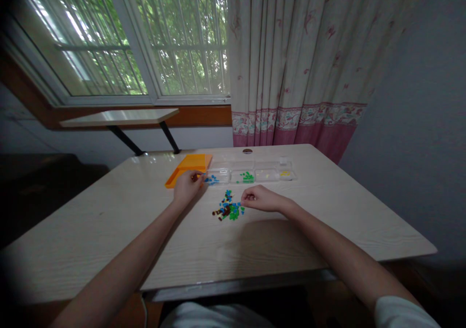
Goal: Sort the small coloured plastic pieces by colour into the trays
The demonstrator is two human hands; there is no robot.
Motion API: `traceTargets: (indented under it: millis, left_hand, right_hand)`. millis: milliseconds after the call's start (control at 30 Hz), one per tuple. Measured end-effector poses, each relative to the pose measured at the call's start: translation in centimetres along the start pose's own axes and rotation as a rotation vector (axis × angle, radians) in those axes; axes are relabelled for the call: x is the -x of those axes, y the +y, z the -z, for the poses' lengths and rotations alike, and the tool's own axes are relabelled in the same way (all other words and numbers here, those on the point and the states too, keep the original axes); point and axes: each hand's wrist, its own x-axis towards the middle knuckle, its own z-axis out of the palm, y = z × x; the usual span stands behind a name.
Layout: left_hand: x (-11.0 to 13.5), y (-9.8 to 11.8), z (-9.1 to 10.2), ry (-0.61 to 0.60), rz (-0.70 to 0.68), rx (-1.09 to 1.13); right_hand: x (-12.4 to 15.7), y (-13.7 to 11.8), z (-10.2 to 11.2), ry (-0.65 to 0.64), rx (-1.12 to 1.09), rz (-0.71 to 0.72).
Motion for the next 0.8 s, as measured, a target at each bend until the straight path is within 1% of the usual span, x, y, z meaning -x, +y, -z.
traceTargets:
  millis: [233,333,433,500,600,700,800]
  left_hand:
    - [0.1,-0.2,0.0,0.018,-0.022,0.013]
    - [0.2,0.2,0.0,0.014,-0.092,0.087]
    - [0.9,1.6,0.2,-0.059,-0.255,0.195]
    - [1.8,3.1,0.4,-0.123,-0.368,0.262]
    - [3.2,5.4,0.7,-0.221,-0.487,0.349]
    - [4.1,6.7,0.9,-0.293,-0.556,0.386]
    - [4.2,7.0,1.0,-0.304,-0.568,0.394]
  right_hand:
    - [0.1,-0.7,0.1,0.047,-0.071,-0.018]
    - [-0.1,-0.8,-0.1,0.091,-0.127,-0.014]
    - [-0.5,-0.5,-0.5,0.135,-0.232,-0.027]
    - [-0.8,-0.2,-0.8,0.146,-0.319,-0.051]
    - [-1.0,0.1,-1.1,0.15,-0.419,-0.075]
    - [-1.1,0.2,-1.2,0.154,-0.472,-0.082]
    - [-1.2,0.2,-1.3,0.143,-0.501,-0.087]
